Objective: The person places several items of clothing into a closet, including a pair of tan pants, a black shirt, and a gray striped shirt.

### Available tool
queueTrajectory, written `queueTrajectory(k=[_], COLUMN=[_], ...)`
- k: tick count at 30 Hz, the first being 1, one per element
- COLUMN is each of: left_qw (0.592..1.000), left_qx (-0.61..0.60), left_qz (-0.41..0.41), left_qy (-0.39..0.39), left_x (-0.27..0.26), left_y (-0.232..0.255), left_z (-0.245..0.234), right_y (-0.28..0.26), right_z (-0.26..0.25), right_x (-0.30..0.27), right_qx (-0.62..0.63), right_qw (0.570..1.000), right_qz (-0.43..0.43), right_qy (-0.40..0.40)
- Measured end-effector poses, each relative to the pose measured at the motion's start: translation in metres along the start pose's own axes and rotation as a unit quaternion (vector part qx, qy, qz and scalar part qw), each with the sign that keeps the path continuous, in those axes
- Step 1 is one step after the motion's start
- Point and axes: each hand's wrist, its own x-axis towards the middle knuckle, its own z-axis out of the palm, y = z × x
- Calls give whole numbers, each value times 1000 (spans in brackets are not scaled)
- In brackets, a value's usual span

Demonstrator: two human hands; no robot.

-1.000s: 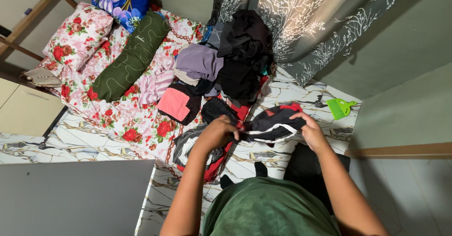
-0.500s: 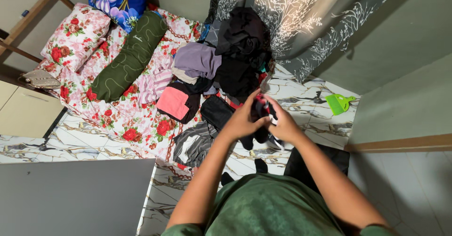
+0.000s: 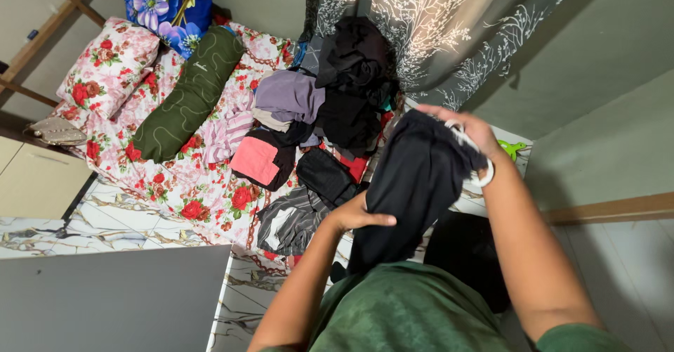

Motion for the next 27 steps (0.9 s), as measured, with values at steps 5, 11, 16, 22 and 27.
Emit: queueTrajectory(k=[5, 11, 16, 22, 27], left_qw=[969, 971, 976, 941, 954], left_qx=[-233, -191, -3, 6, -26], left_qz=[36, 49, -45, -76, -64], left_qy=[80, 133, 213, 330, 291], left_x=[-2, 8, 3, 11, 22], left_y=[3, 11, 24, 33, 31], left_z=[6, -6, -18, -32, -26], right_y=[89, 163, 129, 126, 97], right_z=[-52, -11, 1, -8, 47], right_x=[-2, -29, -31, -30, -44], right_qx=[210, 264, -24, -264, -709], right_qw=[960, 934, 989, 916, 598], right_qz=[21, 96, -78, -216, -274], right_qy=[184, 219, 123, 214, 255])
